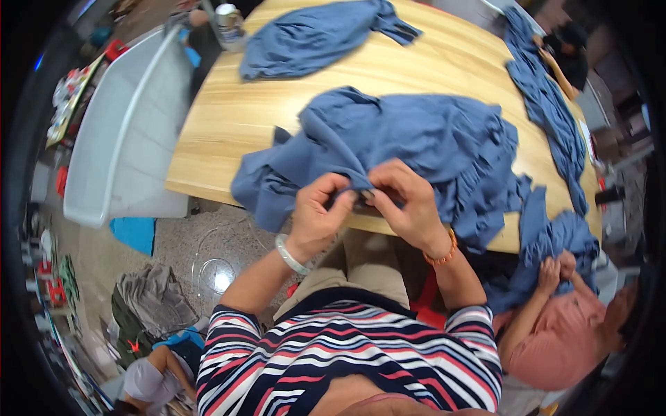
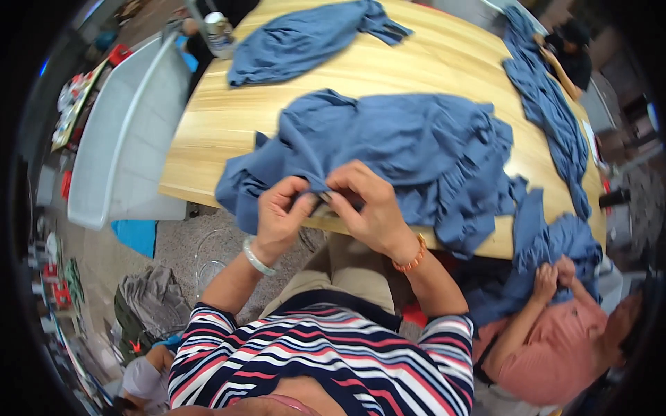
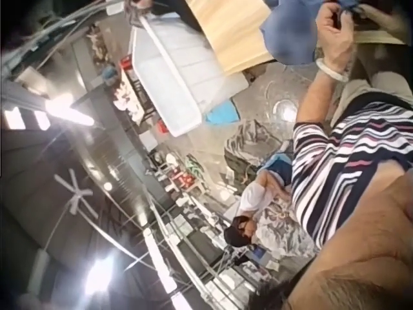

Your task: Inspecting and arranging blue fabric pieces on a work table in a garment factory.

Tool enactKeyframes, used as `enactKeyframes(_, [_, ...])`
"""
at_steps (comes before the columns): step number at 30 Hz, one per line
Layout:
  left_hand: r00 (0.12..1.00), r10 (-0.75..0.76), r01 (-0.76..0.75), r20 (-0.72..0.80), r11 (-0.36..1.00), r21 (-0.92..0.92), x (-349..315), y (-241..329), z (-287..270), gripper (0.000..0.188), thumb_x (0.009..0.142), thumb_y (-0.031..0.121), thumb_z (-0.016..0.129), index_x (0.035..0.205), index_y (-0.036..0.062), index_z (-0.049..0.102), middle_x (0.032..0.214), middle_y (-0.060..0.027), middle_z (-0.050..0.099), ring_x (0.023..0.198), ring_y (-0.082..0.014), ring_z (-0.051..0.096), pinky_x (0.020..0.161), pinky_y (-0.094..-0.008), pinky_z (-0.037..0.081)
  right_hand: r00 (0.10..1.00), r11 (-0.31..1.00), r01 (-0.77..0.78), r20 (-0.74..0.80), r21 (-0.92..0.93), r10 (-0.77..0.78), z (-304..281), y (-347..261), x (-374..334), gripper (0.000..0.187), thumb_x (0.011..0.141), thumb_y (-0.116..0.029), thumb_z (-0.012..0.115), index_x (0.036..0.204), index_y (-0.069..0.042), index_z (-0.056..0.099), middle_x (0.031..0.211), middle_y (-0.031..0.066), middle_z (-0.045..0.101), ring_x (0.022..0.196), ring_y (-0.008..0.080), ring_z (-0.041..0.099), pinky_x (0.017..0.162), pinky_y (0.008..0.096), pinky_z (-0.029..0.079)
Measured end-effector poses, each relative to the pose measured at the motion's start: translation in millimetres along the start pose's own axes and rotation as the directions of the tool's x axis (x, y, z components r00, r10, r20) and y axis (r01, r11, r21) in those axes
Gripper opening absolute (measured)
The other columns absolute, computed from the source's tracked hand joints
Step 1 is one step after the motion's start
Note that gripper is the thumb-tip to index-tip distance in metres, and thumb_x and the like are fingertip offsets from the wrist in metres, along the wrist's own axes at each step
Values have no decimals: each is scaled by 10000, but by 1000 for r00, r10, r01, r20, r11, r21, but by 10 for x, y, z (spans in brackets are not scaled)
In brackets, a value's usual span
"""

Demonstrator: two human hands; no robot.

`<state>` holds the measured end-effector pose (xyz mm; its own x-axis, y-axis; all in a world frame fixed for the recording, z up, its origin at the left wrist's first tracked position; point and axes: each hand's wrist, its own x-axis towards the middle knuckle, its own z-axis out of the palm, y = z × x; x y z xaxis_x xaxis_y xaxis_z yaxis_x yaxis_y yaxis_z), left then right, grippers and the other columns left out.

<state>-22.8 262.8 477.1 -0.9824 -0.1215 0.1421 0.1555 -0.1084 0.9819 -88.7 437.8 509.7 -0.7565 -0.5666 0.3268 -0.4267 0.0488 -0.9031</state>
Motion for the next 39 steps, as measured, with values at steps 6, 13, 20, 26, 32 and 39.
enactKeyframes(6, [1000, -6, 8, 26, 998, -63, 59, -215, 55, 72, 932, 24, 606, 997, -3, 616, 893, 33, 602, 833, -17, 536, 718, -187, 447, 975, 932, 201, -33, -301, -220, 11, 56, -27, 252, 744, 111, 690, 967, 11, 631, 911, 142, 648, 793, 274, 660, 696, 314, 540])
enactKeyframes(13, [939, 344, -316, -23, 886, 339, 25, 20, -26, 201, 836, -17, 676, 1015, 6, 587, 963, -57, 590, 822, -111, 547, 735, -205, 451, 909, 821, 397, 52, -411, -414, 34, -41, 42, 271, 746, 138, 681, 980, 18, 614, 919, 155, 656, 799, 298, 668, 691, 336, 546])
enactKeyframes(20, [751, 652, -624, 102, 650, 434, 166, 205, -90, 342, 778, -101, 634, 1096, 23, 604, 1052, -104, 585, 893, -189, 583, 793, -274, 499, 934, 877, 335, -1, -345, -357, 33, 42, 9, 245, 766, 123, 675, 979, 18, 616, 915, 157, 690, 793, 294, 683, 699, 335, 547])
enactKeyframes(26, [912, 364, -397, 190, 898, 186, 156, 130, -185, 221, 799, -74, 598, 1009, -4, 607, 962, -74, 593, 847, -149, 574, 735, -250, 458, 966, 923, 254, 26, -290, -258, 45, 39, 32, 193, 839, 138, 598, 1000, 41, 641, 861, 99, 646, 688, 128, 648, 617, 223, 521])
enactKeyframes(32, [935, 145, -110, 323, 986, -125, 202, 183, -218, 130, 880, 4, 651, 1006, 19, 621, 933, -11, 578, 804, -61, 522, 698, -215, 432, 937, 881, 347, 70, -322, -343, -10, 14, 23, 203, 828, 127, 603, 1008, 40, 641, 859, 110, 649, 660, 149, 629, 588, 245, 506])
enactKeyframes(39, [899, 49, 1, 434, 993, -116, 320, 135, -304, 138, 906, 89, 702, 1015, 42, 631, 884, 49, 575, 731, -13, 471, 639, -187, 379, 946, 880, 323, 110, -349, -304, -37, -14, 21, 218, 767, 108, 664, 958, 10, 622, 844, 132, 659, 708, 267, 650, 632, 322, 519])
